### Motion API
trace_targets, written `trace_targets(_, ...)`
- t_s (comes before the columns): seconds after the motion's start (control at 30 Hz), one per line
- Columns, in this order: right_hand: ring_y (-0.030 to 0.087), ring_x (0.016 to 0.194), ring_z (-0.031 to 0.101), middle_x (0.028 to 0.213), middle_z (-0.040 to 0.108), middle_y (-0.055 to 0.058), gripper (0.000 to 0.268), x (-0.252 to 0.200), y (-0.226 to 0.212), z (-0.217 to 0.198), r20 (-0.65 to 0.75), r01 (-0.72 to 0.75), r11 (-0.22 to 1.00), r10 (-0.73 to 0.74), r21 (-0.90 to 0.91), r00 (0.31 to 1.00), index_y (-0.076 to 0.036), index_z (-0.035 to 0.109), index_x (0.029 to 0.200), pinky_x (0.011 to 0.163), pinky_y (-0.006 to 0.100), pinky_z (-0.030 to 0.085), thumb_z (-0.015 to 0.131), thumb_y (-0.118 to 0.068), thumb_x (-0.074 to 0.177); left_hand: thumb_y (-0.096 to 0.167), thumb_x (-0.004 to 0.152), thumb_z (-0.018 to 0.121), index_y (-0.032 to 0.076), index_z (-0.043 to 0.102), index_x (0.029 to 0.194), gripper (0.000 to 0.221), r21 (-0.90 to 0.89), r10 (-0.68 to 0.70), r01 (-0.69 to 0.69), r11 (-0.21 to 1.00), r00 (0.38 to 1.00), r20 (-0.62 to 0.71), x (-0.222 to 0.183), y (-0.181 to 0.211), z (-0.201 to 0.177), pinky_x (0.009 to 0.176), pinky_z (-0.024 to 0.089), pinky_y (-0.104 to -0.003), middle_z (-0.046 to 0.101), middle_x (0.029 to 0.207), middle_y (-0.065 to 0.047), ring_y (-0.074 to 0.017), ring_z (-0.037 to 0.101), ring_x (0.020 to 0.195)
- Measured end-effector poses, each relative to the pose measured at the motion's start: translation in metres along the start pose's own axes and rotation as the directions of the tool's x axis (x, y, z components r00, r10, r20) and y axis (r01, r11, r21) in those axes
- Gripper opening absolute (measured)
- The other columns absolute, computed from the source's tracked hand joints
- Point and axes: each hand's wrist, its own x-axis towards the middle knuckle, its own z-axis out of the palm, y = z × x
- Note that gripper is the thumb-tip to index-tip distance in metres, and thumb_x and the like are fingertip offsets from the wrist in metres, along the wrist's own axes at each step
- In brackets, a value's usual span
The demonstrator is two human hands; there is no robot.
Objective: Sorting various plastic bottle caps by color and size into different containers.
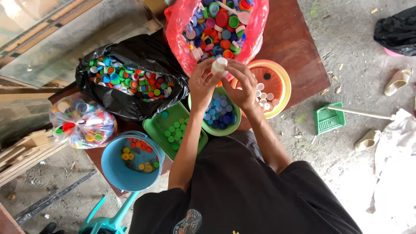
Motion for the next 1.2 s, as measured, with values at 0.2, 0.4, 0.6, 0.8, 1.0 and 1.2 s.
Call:
trace_targets(0.2, 0.026, 0.137, 0.058, 0.147, 0.051, 0.014, 0.076, -0.019, -0.037, -0.015, 0.046, -0.277, 0.876, 0.283, 0.395, 0.958, -0.007, 0.045, 0.151, 0.108, 0.042, 0.057, 0.081, 0.012, 0.088, -0.007, 0.086, 0.084, -0.001, 0.061, 0.135, 0.054, -0.007, 0.098, -0.098, 0.995, 0.988, 0.120, -0.031, 0.026, 0.003, 0.112, 0.053, -0.037, 0.064, 0.135, -0.009, -0.0188, 0.063, 0.129)
trace_targets(0.4, 0.025, 0.138, 0.059, 0.145, 0.057, 0.014, 0.075, -0.046, -0.038, -0.018, 0.163, -0.329, 0.782, 0.287, 0.530, 0.944, -0.004, 0.043, 0.153, 0.117, 0.042, 0.054, 0.079, 0.013, 0.089, -0.005, 0.081, 0.089, -0.001, 0.065, 0.128, 0.053, 0.103, 0.198, -0.222, 0.970, 0.960, 0.200, -0.051, 0.054, 0.002, 0.115, 0.052, -0.037, 0.061, 0.136, -0.008, -0.0210, 0.063, 0.129)
trace_targets(0.6, 0.024, 0.132, 0.062, 0.143, 0.057, 0.015, 0.063, -0.035, -0.063, -0.037, 0.283, -0.405, 0.826, 0.310, 0.392, 0.908, -0.002, 0.057, 0.144, 0.108, 0.036, 0.058, 0.079, 0.009, 0.086, -0.002, 0.080, 0.091, -0.001, 0.065, 0.130, 0.056, 0.213, 0.109, -0.162, 0.964, 0.964, 0.242, -0.067, 0.065, 0.002, 0.112, 0.056, -0.037, 0.063, 0.132, -0.009, -0.0207, 0.066, 0.125)
trace_targets(0.8, 0.024, 0.127, 0.063, 0.136, 0.057, 0.014, 0.059, -0.040, -0.060, -0.048, 0.325, -0.338, 0.898, 0.242, 0.283, 0.914, -0.002, 0.065, 0.135, 0.101, 0.034, 0.060, 0.086, 0.005, 0.080, 0.001, 0.075, 0.094, 0.002, 0.057, 0.132, 0.068, 0.186, 0.039, -0.084, 0.979, 0.973, 0.229, -0.075, 0.062, 0.007, 0.113, 0.053, -0.037, 0.066, 0.128, -0.010, -0.0203, 0.066, 0.123)
trace_targets(1.0, 0.023, 0.124, 0.064, 0.130, 0.062, 0.013, 0.051, -0.043, -0.062, -0.052, 0.305, -0.342, 0.887, 0.249, 0.309, 0.919, -0.003, 0.068, 0.126, 0.101, 0.033, 0.062, 0.088, 0.005, 0.080, 0.000, 0.075, 0.095, 0.001, 0.058, 0.131, 0.067, 0.229, 0.051, -0.106, 0.968, 0.971, 0.234, -0.084, 0.062, 0.011, 0.110, 0.056, -0.036, 0.066, 0.126, -0.011, -0.0202, 0.067, 0.120)
trace_targets(1.2, 0.027, 0.130, 0.066, 0.140, 0.063, 0.020, 0.052, -0.058, -0.061, -0.040, 0.226, -0.349, 0.742, 0.266, 0.573, 0.937, 0.003, 0.057, 0.129, 0.115, 0.041, 0.057, 0.086, 0.004, 0.086, -0.006, 0.078, 0.089, 0.000, 0.055, 0.132, 0.064, 0.264, 0.176, -0.225, 0.938, 0.965, 0.196, -0.097, 0.078, 0.025, 0.110, 0.054, -0.035, 0.063, 0.131, -0.011, -0.0200, 0.065, 0.123)
